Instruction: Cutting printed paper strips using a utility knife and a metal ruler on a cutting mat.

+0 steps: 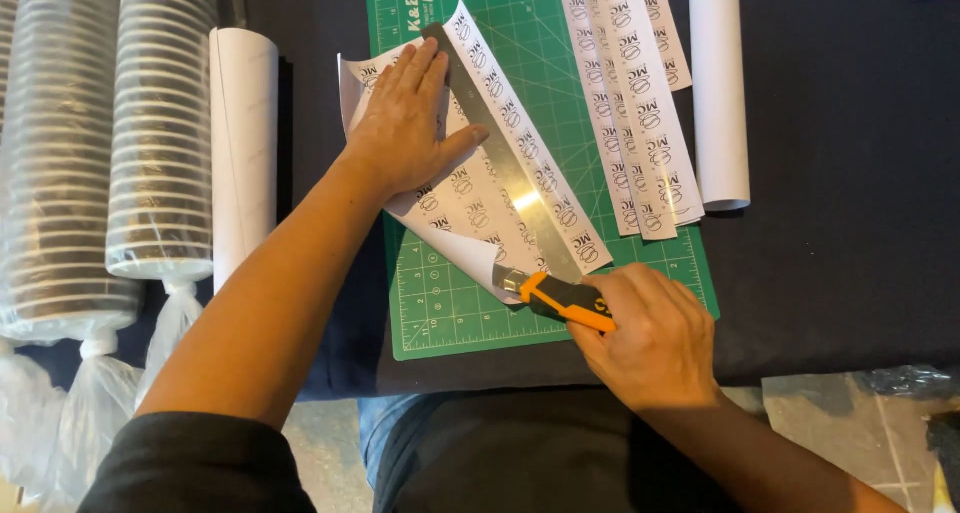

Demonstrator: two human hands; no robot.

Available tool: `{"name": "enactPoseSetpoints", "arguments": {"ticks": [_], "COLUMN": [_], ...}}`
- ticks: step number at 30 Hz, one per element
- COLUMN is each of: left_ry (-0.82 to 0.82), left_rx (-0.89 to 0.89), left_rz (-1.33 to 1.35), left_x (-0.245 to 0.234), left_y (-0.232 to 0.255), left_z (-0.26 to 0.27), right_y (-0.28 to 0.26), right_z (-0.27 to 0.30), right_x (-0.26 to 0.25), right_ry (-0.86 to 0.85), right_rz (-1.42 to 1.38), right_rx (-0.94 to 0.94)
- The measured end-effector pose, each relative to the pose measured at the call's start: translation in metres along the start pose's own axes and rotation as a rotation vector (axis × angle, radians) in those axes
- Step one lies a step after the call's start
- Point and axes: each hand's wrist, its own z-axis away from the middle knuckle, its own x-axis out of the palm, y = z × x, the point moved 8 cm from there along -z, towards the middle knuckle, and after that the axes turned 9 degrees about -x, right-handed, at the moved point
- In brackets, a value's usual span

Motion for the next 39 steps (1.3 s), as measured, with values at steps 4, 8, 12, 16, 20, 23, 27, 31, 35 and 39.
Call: {"name": "enactPoseSetpoints", "arguments": {"ticks": [4,8,12,16,20,23,27,31,35,39], "left_ry": [-0.003,0.006,-0.006,-0.002,0.002,0.001,-0.006,0.010,0.005,0.010], "left_rx": [0.002,0.005,0.002,0.003,0.006,0.009,0.006,0.014,0.013,0.012], "left_rz": [0.010,0.003,0.004,0.006,0.006,0.005,0.001,-0.002,0.005,0.004], "left_x": [0.0003,0.0023,0.0026,0.0024,0.0032,0.0023,0.0028,0.0038,0.0032,0.0040], "left_y": [-0.0003,-0.0022,-0.0019,-0.0022,-0.0030,-0.0018,-0.0023,-0.0037,-0.0028,-0.0037], "left_z": [0.0001,-0.0013,-0.0009,-0.0012,-0.0012,-0.0007,-0.0008,-0.0008,-0.0012,-0.0017], "right_y": [-0.0023,-0.0029,-0.0028,-0.0041,-0.0055,-0.0046,-0.0037,-0.0029,-0.0027,-0.0018], "right_z": [-0.0018,-0.0021,-0.0022,-0.0036,-0.0046,-0.0042,-0.0040,-0.0029,-0.0032,-0.0022], "right_x": [-0.0022,-0.0001,-0.0004,-0.0007,-0.0026,-0.0016,0.0004,0.0020,0.0019,0.0037], "right_ry": [0.015,-0.021,-0.014,-0.002,0.013,0.001,-0.017,-0.017,-0.018,-0.013], "right_rz": [-0.007,-0.026,-0.037,-0.013,-0.010,-0.013,-0.011,-0.001,0.006,0.015], "right_rx": [-0.043,-0.069,-0.051,-0.052,-0.060,-0.056,-0.036,-0.020,-0.021,-0.006]}}
